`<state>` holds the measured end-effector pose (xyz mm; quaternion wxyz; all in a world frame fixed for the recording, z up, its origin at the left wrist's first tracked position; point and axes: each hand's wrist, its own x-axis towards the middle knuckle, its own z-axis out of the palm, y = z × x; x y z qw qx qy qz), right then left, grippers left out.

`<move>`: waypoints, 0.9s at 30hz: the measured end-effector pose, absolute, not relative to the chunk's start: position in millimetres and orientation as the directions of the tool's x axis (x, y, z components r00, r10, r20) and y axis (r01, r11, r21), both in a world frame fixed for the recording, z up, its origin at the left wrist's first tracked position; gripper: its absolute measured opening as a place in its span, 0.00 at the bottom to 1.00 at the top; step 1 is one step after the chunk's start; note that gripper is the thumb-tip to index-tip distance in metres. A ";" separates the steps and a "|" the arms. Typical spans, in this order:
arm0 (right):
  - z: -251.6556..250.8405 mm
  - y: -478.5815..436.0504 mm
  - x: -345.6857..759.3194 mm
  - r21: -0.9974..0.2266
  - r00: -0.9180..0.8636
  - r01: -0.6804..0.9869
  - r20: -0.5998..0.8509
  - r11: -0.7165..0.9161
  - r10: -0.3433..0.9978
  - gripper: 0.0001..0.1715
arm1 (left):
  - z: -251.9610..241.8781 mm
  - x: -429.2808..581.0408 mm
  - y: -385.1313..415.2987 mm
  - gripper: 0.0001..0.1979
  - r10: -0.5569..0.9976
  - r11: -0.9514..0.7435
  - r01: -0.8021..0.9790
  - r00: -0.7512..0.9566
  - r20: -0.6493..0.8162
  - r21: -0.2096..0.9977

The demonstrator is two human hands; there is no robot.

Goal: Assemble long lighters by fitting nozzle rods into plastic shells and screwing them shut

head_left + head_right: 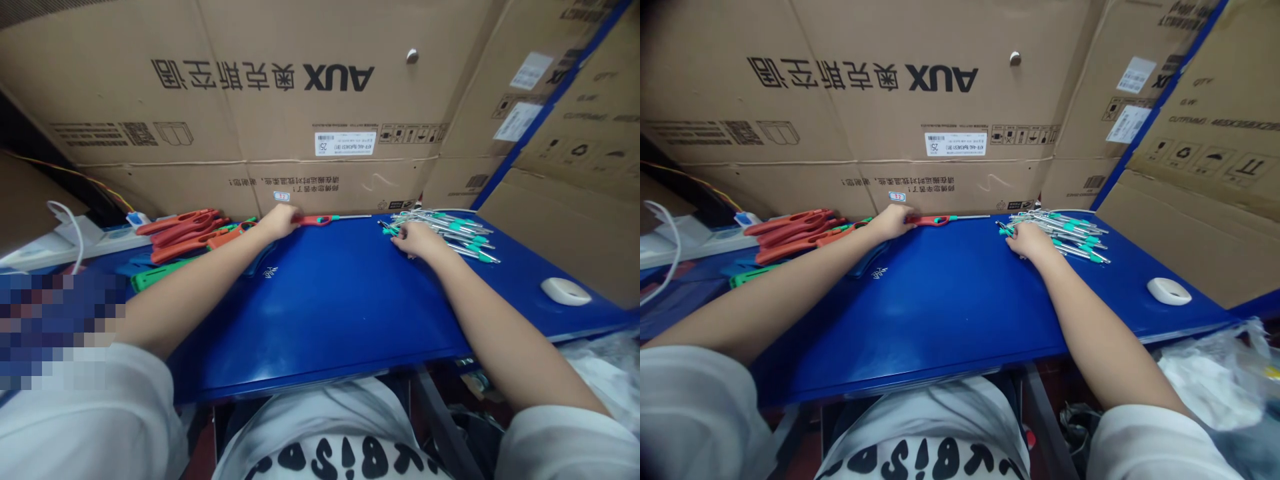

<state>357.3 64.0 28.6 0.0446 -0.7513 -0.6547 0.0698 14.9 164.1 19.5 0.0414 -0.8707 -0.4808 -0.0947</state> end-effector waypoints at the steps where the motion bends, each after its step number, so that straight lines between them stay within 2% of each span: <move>1: 28.8 63.9 357.6 -0.150 0.139 0.978 -0.041 -0.143 0.989 0.09 | 19.9 14.9 165.3 0.14 0.836 -0.522 0.853 0.507 0.210 0.018; 8: 29.8 62.4 358.3 -0.079 0.171 0.982 -0.002 -0.171 0.985 0.11 | 24.1 20.7 150.9 0.13 0.891 -0.392 0.920 0.382 0.246 -0.007; 14: 29.5 61.3 357.7 -0.039 0.175 0.984 0.037 -0.174 0.984 0.12 | 49.9 10.6 103.3 0.18 0.932 -0.244 0.967 0.255 0.256 -0.073; 16: 30.7 60.0 356.4 -0.013 0.196 0.981 0.061 -0.196 0.979 0.13 | 64.6 -3.6 85.6 0.19 0.965 -0.140 0.986 0.156 0.212 -0.089; 19: 32.5 57.3 350.9 -0.002 0.183 0.983 0.123 -0.184 0.975 0.15 | 78.3 -27.8 59.7 0.19 0.999 0.018 0.992 -0.012 0.049 -0.126; 21: 32.5 55.3 344.2 -0.020 0.159 0.987 0.174 -0.158 0.972 0.16 | 76.5 -41.3 44.5 0.20 1.000 0.011 0.992 -0.012 0.000 -0.126; 23: 31.5 53.3 336.1 -0.040 0.134 0.991 0.213 -0.128 0.968 0.16 | 68.0 -50.9 33.4 0.17 0.998 -0.047 0.996 0.044 -0.037 -0.075; 27: 28.3 50.0 323.0 -0.077 0.080 0.995 0.262 -0.062 0.962 0.16 | 52.0 -58.4 25.4 0.17 0.994 -0.098 0.995 0.099 0.036 -0.026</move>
